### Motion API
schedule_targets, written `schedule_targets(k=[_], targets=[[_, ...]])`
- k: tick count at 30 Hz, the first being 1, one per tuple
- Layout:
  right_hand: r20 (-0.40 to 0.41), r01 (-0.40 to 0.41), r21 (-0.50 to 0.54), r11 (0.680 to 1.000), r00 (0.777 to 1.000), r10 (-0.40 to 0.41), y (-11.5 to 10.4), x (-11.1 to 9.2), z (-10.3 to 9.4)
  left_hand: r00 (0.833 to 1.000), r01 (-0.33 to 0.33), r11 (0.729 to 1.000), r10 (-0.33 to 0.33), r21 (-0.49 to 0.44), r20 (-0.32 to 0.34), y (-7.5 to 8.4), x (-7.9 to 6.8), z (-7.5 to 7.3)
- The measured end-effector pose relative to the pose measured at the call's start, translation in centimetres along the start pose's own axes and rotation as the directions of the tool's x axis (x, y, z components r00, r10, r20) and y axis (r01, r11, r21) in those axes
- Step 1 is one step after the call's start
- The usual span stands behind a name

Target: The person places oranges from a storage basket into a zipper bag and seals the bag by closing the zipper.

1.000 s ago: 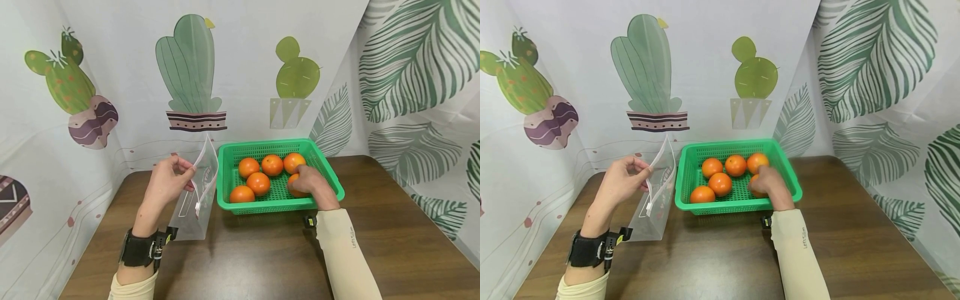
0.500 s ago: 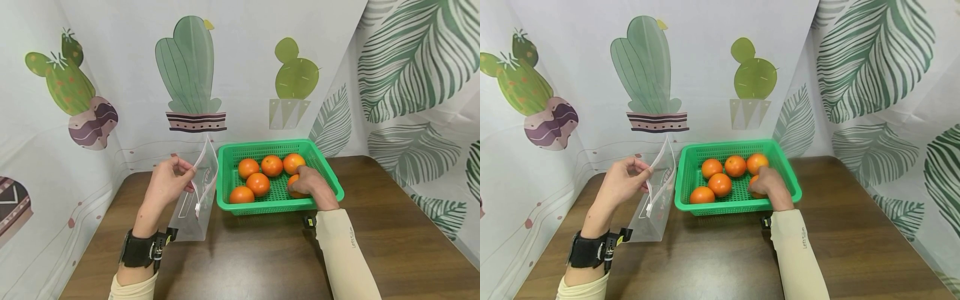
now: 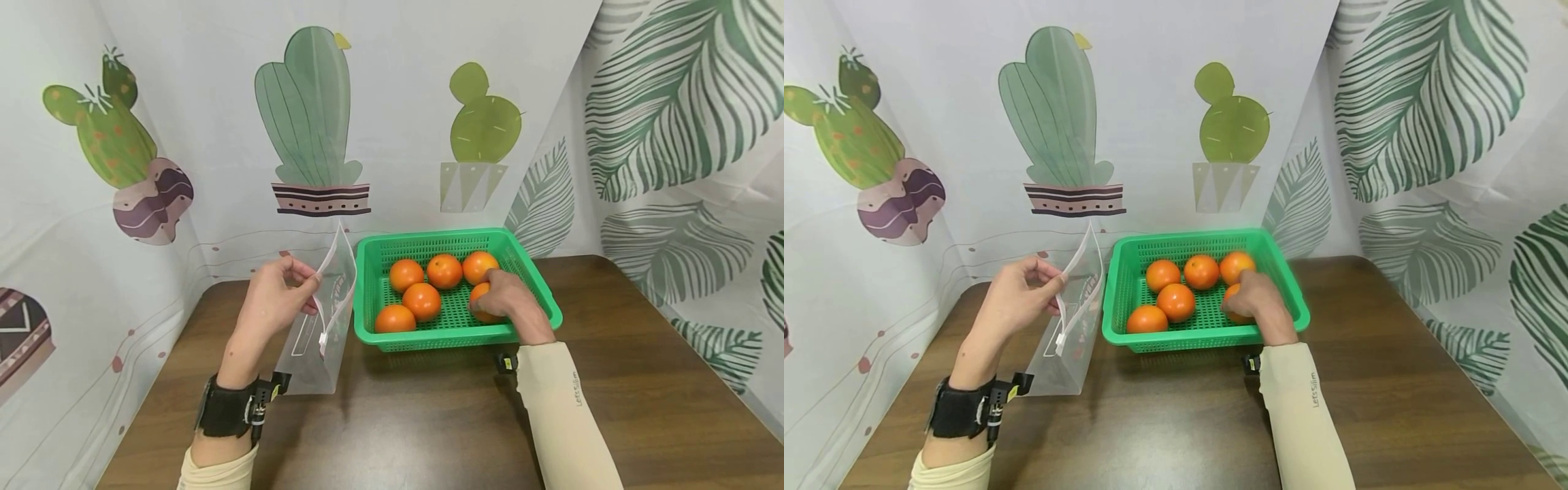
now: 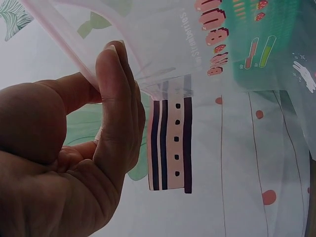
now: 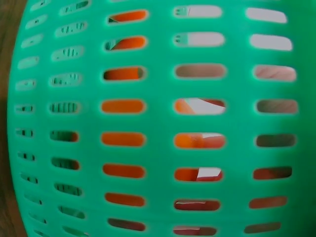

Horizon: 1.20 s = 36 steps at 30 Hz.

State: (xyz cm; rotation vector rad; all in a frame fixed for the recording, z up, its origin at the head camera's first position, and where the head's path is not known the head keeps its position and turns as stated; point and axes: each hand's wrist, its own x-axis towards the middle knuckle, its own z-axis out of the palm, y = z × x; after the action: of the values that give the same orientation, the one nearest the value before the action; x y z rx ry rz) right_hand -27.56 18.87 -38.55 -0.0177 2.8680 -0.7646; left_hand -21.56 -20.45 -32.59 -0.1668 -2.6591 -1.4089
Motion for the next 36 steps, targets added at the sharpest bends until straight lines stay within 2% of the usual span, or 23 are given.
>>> schedule_targets(k=[6, 14, 21, 30, 36], targets=[[-0.008, 0.008, 0.004, 1.0, 1.0, -0.008, -0.2, -0.1, -0.2, 1.0, -0.011, 1.0, 0.011, -0.005, -0.001, 0.0, 0.1, 0.1], [-0.053, 0.072, -0.006, 0.997, 0.996, -0.073, -0.5, -0.3, -0.6, 1.0, -0.007, 1.0, 0.007, -0.004, 0.0, 0.0, 0.0, 0.1], [-0.077, 0.093, 0.008, 0.996, 0.993, -0.093, -0.8, -0.5, -0.9, 1.0, -0.011, 1.0, 0.011, 0.0, 0.001, 0.0, 0.0, 0.1], [-0.17, 0.132, 0.031, 0.991, 0.977, -0.125, -1.5, -1.0, -1.4, 1.0, -0.021, 1.0, 0.021, 0.011, 0.001, 0.0, 0.1, 0.1], [-0.24, 0.191, 0.055, 0.98, 0.955, -0.173, -1.9, -1.4, -1.6, 1.0, -0.018, 1.0, 0.018, 0.007, 0.005, 0.0, 0.1, 0.1]])
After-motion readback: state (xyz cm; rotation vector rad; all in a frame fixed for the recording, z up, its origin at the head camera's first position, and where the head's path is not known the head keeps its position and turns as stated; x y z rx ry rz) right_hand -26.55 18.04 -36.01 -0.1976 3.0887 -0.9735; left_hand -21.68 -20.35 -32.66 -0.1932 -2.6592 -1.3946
